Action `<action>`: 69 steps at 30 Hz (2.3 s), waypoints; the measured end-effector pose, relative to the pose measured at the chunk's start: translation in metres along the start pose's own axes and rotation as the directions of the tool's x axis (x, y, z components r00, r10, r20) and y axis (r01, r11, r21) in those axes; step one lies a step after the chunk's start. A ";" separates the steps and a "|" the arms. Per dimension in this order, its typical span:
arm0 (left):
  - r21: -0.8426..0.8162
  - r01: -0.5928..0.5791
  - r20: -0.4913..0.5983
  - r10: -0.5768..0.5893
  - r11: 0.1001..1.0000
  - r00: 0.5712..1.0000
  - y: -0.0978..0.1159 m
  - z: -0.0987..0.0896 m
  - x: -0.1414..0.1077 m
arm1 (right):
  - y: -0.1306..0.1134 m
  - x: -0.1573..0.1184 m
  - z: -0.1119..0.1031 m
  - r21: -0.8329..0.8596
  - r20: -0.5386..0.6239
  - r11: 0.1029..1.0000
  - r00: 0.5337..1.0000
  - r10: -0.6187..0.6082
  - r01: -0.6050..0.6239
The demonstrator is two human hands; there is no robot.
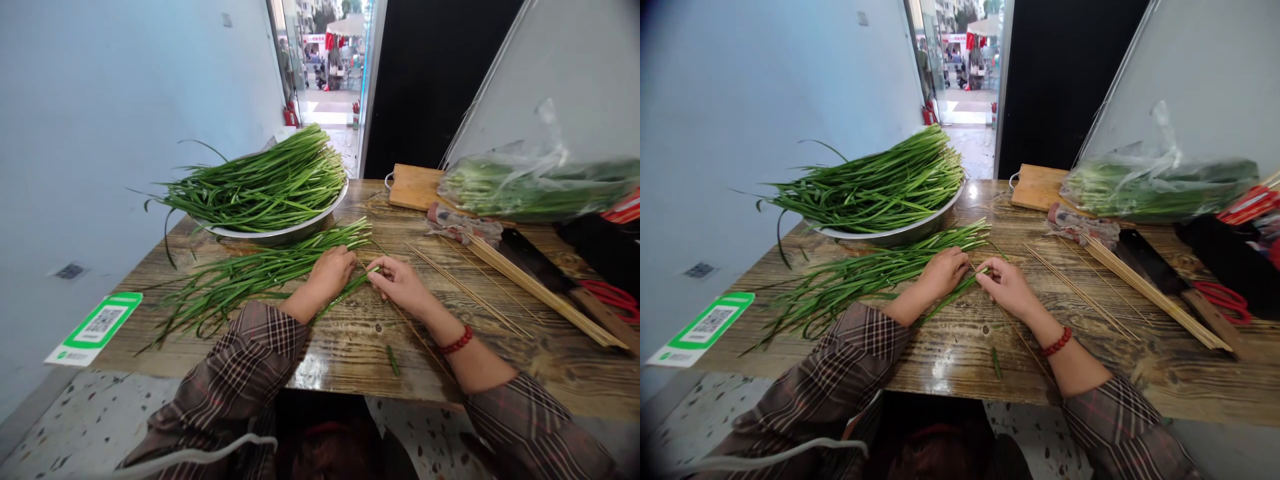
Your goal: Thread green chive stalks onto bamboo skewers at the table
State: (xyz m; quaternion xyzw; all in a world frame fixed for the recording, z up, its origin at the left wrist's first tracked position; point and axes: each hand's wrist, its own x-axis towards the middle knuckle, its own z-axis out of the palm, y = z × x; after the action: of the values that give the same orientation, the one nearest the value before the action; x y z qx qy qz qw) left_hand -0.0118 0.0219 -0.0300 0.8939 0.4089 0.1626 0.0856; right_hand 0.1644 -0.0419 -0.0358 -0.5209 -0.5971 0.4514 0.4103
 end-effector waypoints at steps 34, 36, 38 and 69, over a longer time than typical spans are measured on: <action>-0.311 0.096 -0.231 -0.173 0.946 0.958 -0.032 -0.030 -0.007 | -0.016 -0.008 -0.001 0.020 -0.034 0.999 0.999 -0.035 0.036; -0.210 0.057 -0.184 -0.097 0.976 0.978 -0.035 -0.026 -0.008 | -0.015 -0.008 -0.001 0.011 -0.041 0.999 0.999 -0.032 0.032; -0.079 0.016 -0.131 -0.026 0.997 0.991 -0.035 -0.024 -0.010 | -0.015 -0.008 -0.001 0.010 -0.038 0.999 0.999 -0.031 0.031; -0.623 0.073 -0.094 -0.167 0.779 0.981 0.007 -0.026 -0.011 | -0.018 -0.008 0.004 -0.005 -0.062 0.998 0.996 -0.067 0.067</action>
State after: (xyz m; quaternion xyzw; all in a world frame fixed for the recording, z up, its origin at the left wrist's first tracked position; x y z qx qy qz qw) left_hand -0.0232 0.0100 -0.0063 0.7748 0.3947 0.3452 0.3532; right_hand 0.1568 -0.0507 -0.0191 -0.5150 -0.6017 0.4202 0.4429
